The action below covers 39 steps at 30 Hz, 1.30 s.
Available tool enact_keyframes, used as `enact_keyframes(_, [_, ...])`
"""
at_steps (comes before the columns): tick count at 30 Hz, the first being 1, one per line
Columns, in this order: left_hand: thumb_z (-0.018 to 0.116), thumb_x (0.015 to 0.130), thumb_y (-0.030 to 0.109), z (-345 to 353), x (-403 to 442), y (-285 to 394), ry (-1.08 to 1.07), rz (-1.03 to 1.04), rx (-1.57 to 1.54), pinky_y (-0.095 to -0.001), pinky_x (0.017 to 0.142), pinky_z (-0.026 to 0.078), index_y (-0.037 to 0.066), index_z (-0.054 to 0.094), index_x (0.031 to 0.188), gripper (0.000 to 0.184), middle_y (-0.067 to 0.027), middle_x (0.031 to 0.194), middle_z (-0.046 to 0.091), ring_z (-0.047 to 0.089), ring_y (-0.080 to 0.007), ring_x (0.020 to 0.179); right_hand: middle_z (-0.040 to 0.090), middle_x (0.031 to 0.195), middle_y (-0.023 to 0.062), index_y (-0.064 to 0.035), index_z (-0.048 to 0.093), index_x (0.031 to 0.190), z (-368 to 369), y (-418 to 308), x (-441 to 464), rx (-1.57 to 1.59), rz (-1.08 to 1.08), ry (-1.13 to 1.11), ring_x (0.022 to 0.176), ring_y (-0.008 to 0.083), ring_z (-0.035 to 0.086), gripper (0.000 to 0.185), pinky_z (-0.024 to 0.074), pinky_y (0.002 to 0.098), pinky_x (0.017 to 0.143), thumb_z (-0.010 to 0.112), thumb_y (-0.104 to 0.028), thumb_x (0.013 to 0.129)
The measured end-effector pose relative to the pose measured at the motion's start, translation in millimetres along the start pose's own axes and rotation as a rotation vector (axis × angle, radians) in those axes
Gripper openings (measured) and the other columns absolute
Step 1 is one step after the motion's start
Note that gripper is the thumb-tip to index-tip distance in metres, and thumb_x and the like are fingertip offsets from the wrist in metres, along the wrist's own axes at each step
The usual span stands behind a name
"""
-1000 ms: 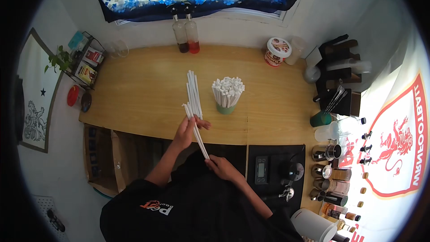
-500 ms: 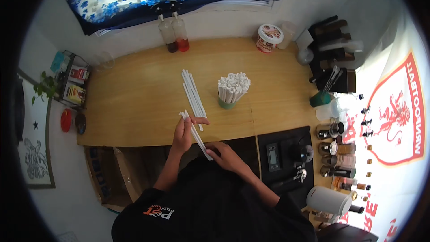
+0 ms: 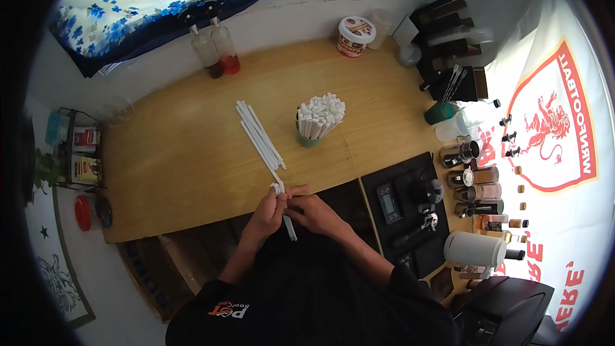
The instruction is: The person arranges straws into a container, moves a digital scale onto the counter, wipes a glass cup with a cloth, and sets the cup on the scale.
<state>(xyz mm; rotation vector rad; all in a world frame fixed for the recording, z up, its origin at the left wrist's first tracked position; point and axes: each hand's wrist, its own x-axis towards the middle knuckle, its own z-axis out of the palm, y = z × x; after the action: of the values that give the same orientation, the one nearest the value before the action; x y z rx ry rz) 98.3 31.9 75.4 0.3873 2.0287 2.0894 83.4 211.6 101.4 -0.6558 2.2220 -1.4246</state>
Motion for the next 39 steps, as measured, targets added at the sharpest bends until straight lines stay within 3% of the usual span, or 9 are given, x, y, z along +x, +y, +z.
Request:
enact_keyframes(6, [0.038, 0.111, 0.018, 5.5, 32.2, 3.5, -0.032, 0.13, -0.148, -0.0384, 0.105, 0.046, -0.001, 0.047, 0.127, 0.026, -0.0224, 0.129, 0.066, 0.064, -0.0308, 0.115, 0.074, 0.094, 0.0184, 0.0003, 0.073, 0.106, -38.7, -3.8, -9.6, 0.026, 0.055, 0.101, 0.089, 0.0335, 0.072, 0.019, 0.0549, 0.0394, 0.08, 0.073, -0.015, 0.093])
enact_keyframes(8, [0.056, 0.105, 0.015, -5.0, 59.1, 2.0, 0.165, 0.353, 0.118, -0.0419, 0.109, 0.043, 0.001, 0.044, 0.131, 0.032, -0.0213, 0.132, 0.062, 0.06, -0.0345, 0.121, 0.077, 0.092, 0.0097, -0.0007, 0.075, 0.108, -62.9, -6.0, -8.7, 0.122, 0.261, 0.132, 0.089, 0.0163, 0.073, 0.02, 0.0554, 0.0331, 0.082, 0.075, -0.014, 0.094])
enact_keyframes(9, [0.056, 0.105, 0.015, -7.3, 72.6, 6.2, 0.183, 0.363, 0.13, -0.0419, 0.109, 0.043, 0.001, 0.044, 0.131, 0.032, -0.0213, 0.132, 0.062, 0.06, -0.0345, 0.121, 0.078, 0.096, 0.008, 0.0006, 0.076, 0.104, -74.3, -10.4, -8.6, 0.155, 0.194, 0.207, 0.093, 0.0161, 0.073, 0.017, 0.0557, 0.032, 0.086, 0.075, -0.013, 0.093])
enact_keyframes(11, [0.079, 0.091, 0.022, -14.4, 101.2, 14.5, 0.322, 0.534, 0.433, -0.0457, 0.112, 0.039, 0.004, 0.041, 0.136, 0.062, -0.0207, 0.138, 0.057, 0.053, -0.0377, 0.131, 0.078, 0.096, 0.0089, 0.0, 0.076, 0.104, -98.5, -4.5, -6.0, 0.126, 0.099, 0.252, 0.091, 0.0178, 0.073, 0.018, 0.0559, 0.032, 0.084, 0.075, -0.015, 0.093])
enact_keyframes(17, [0.098, 0.066, 0.032, -15.2, 173.3, 10.8, 0.158, 0.6, 0.491, -0.0459, 0.119, 0.032, 0.009, 0.03, 0.151, 0.111, -0.0225, 0.148, 0.049, 0.042, -0.0341, 0.145, 0.078, 0.097, 0.0092, -0.0008, 0.077, 0.102, -157.6, -9.9, -4.2, 0.052, -0.071, 0.365, 0.094, 0.0194, 0.074, 0.017, 0.056, 0.0319, 0.085, 0.08, -0.01, 0.088])
enact_keyframes(21, [0.099, 0.064, 0.034, -18.9, 199.8, 11.2, -0.017, 0.439, 0.43, -0.0462, 0.122, 0.028, 0.009, 0.028, 0.152, 0.116, -0.0199, 0.148, 0.051, 0.043, -0.0286, 0.145, 0.078, 0.098, 0.0087, -0.0012, 0.077, 0.1, -176.1, -8.5, 0.4, 0.047, -0.097, 0.342, 0.092, 0.0189, 0.074, 0.017, 0.0563, 0.0318, 0.084, 0.082, -0.009, 0.086])
enact_keyframes(23, [0.1, 0.064, 0.032, -21.8, 206.8, 1.6, -0.134, 0.388, 0.751, -0.0444, 0.122, 0.025, 0.007, 0.03, 0.149, 0.113, -0.0158, 0.142, 0.059, 0.052, -0.024, 0.137, 0.078, 0.098, 0.0085, -0.0012, 0.077, 0.1, -179.6, -8.8, 1.2, 0.071, -0.098, 0.336, 0.091, 0.0188, 0.074, 0.017, 0.0565, 0.0321, 0.084, 0.082, -0.009, 0.085])
enact_keyframes(32, [0.097, 0.07, 0.022, -14.2, 208.7, -27.0, 0.015, 0.188, 0.418, -0.0366, 0.115, 0.04, 0.001, 0.014, 0.145, 0.114, -0.0108, 0.122, 0.072, 0.068, -0.0182, 0.113, 0.077, 0.096, 0.006, -0.0037, 0.077, 0.098, -187.7, -2.1, 18.5, 0.044, -0.34, 0.451, 0.088, 0.0197, 0.073, 0.017, 0.0575, 0.0323, 0.076, 0.083, -0.005, 0.082])
enact_keyframes(39, [0.095, 0.074, 0.021, -9.7, 205.9, -13.5, 0.048, 0.073, 0.368, -0.0378, 0.117, 0.036, 0.003, 0.018, 0.146, 0.107, -0.0067, 0.117, 0.074, 0.069, -0.0165, 0.111, 0.076, 0.093, 0.0077, -0.0063, 0.077, 0.101, -184.2, 3.6, 45.9, -0.178, -0.44, 0.379, 0.089, 0.0251, 0.072, 0.023, 0.0576, 0.0354, 0.077, 0.083, -0.004, 0.079])
